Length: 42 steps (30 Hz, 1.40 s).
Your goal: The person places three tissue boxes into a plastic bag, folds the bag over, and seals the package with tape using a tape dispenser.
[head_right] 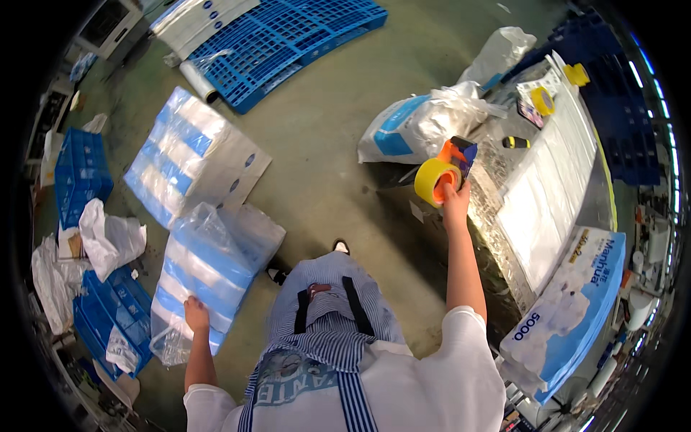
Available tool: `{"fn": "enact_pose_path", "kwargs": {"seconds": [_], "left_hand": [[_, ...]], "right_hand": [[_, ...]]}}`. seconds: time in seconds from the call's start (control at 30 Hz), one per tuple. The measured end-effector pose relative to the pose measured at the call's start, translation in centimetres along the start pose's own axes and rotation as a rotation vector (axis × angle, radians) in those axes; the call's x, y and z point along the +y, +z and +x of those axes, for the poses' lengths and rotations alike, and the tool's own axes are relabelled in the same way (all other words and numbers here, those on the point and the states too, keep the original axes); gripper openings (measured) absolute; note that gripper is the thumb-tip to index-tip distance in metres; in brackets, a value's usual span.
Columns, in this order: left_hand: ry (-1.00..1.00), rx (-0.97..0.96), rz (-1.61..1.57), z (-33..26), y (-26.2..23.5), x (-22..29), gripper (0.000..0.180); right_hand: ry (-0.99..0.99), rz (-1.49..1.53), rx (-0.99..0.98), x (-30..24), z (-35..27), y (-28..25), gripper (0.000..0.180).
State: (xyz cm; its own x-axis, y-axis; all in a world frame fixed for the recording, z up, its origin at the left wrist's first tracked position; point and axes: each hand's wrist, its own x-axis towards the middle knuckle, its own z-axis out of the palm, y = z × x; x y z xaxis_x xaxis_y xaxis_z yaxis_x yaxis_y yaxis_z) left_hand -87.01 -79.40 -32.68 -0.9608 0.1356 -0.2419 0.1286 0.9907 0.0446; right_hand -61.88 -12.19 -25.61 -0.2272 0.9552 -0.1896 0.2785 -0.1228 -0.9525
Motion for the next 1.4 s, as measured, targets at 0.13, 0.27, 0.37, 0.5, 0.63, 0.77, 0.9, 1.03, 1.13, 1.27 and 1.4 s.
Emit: {"fn": "enact_pose_path", "kwargs": {"seconds": [0.13,0.27,0.37,0.5,0.63,0.77,0.9,1.03,1.13,1.27,1.4], "left_hand": [[0.025,0.058,-0.048,-0.2,-1.2,0.0,0.029],[0.061,0.075,-0.17,0.0,-1.7,-0.5,0.029],[0.076,0.122,-0.248,-1.4,-2.0,-1.4,0.028],[0.131,0.205,-0.28,-1.7,-0.5,-2.3,0.033],[0.158,0.141,-0.407,-2.0,-0.4,-4.0,0.035],[0.277,0.067,-0.545,-2.0,-1.9,-6.8,0.033],[-0.116,0.243,-1.163,4.0,-9.6,-10.7,0.033],[-0.009,-0.044,-1.175,13.5,-12.4,-15.0,0.035],[0.128,-0.634,-1.178,17.4,-12.4,-15.7,0.039],[0.211,-0.869,-1.184,18.6,-12.5,-14.7,0.035],[0.202,-0.914,-1.288,18.6,-11.9,-14.5,0.03]], "right_hand": [[0.32,0.374,-0.62,-2.0,-13.5,12.4,0.041],[0.542,0.265,-0.992,-1.2,-26.4,25.6,0.048],[0.008,0.007,-1.251,-3.0,-36.9,35.4,0.057],[-0.634,-0.367,-1.227,-4.6,-46.5,45.0,0.065],[-0.636,-0.476,-1.228,0.1,-50.2,49.5,0.064],[-0.161,-0.589,-1.388,-0.8,-49.5,49.4,0.048],[0.054,-0.452,-1.535,1.0,-48.0,48.1,0.038],[0.064,-0.391,-1.589,1.4,-48.8,47.0,0.038],[0.017,-0.433,-1.581,0.9,-49.0,46.7,0.041],[0.054,-0.411,-1.541,1.0,-48.8,46.9,0.041],[0.035,-0.411,-1.547,1.8,-48.5,46.7,0.04]]}}
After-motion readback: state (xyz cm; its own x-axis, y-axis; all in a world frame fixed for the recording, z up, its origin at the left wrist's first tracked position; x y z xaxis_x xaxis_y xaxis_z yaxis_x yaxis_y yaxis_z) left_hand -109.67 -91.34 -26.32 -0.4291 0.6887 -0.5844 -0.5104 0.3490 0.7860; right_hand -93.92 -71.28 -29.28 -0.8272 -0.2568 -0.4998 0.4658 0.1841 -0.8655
